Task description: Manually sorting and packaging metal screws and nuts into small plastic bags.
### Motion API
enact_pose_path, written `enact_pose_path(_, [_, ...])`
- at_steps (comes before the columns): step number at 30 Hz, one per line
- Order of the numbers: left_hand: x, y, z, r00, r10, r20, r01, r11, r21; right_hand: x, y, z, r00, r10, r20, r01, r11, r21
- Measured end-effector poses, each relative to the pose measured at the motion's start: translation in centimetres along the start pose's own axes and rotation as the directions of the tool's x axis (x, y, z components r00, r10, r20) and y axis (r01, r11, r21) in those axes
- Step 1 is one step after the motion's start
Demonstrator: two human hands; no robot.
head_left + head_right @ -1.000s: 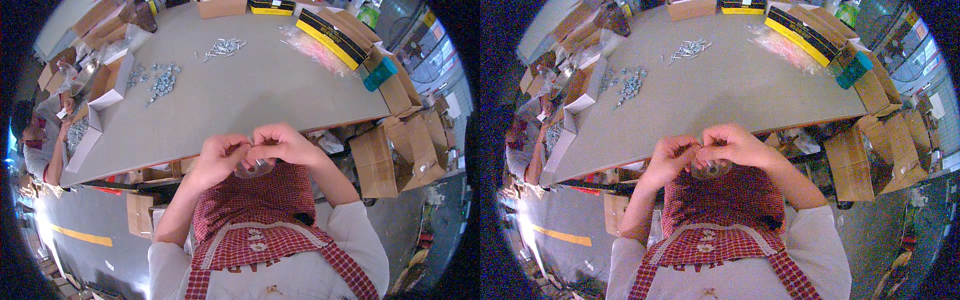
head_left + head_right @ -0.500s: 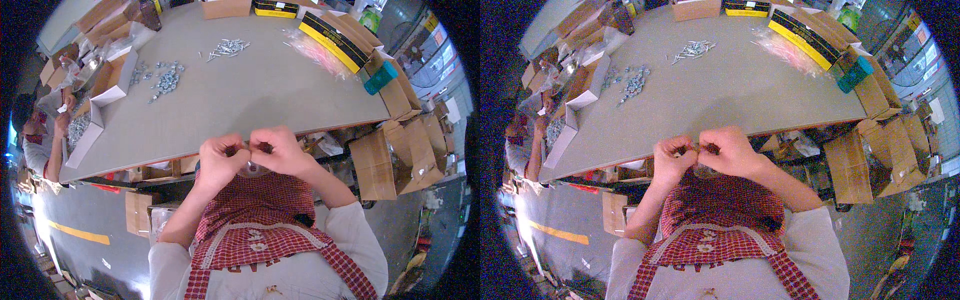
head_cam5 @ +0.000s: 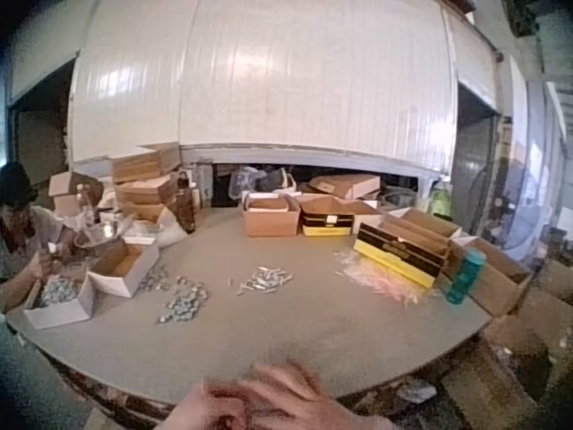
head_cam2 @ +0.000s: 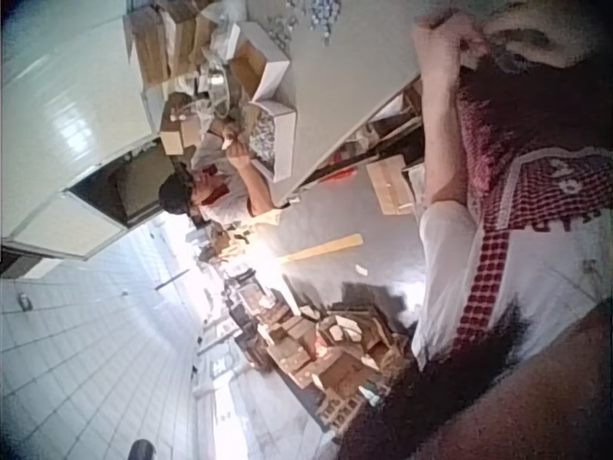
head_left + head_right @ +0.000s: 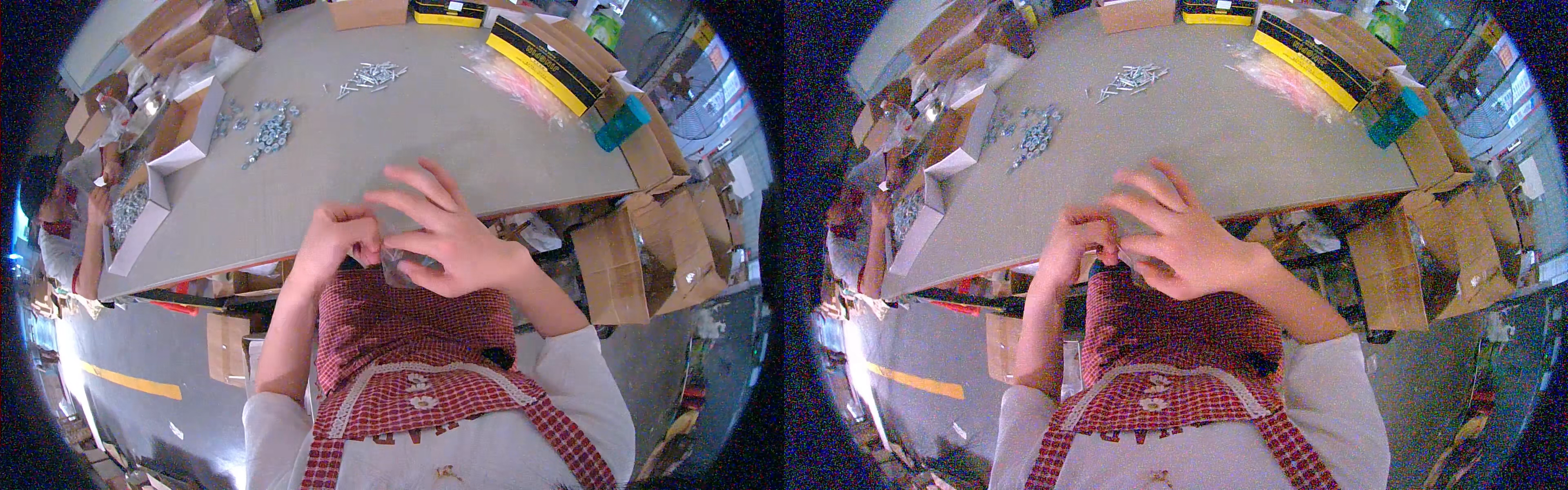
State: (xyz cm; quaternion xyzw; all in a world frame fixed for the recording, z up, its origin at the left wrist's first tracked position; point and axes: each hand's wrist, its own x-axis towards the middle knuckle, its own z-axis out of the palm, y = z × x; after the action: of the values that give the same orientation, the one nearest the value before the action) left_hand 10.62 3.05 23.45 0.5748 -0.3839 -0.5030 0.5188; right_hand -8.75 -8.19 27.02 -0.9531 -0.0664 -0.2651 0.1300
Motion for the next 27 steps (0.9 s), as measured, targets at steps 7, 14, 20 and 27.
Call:
enact_pose_path(7, [1.9,0.1,1.6,0.97,0.133,-0.205,-0.149,0.987,-0.063,-0.8,1.8,0.6,0.902,0.047,-0.43,-0.11,0.986,-0.122])
enact_pose_path(14, [2.1,0.8,0.0,0.997,-0.019,-0.069,-0.004,0.948,-0.318,-1.2,3.9,1.2,0.964,0.125,-0.237,-0.145,0.987,-0.069])
enact_pose_path(20, [2.1,-0.1,-1.5,0.839,0.278,-0.468,-0.211,0.959,0.191,-0.1,4.9,0.8,0.974,0.21,0.089,-0.22,0.967,0.128])
enact_pose_path(27, [2.8,1.3,-2.8,0.393,0.906,-0.16,-0.138,0.23,0.963,3.4,5.7,2.0,0.97,0.243,-0.015,-0.243,0.963,-0.115])
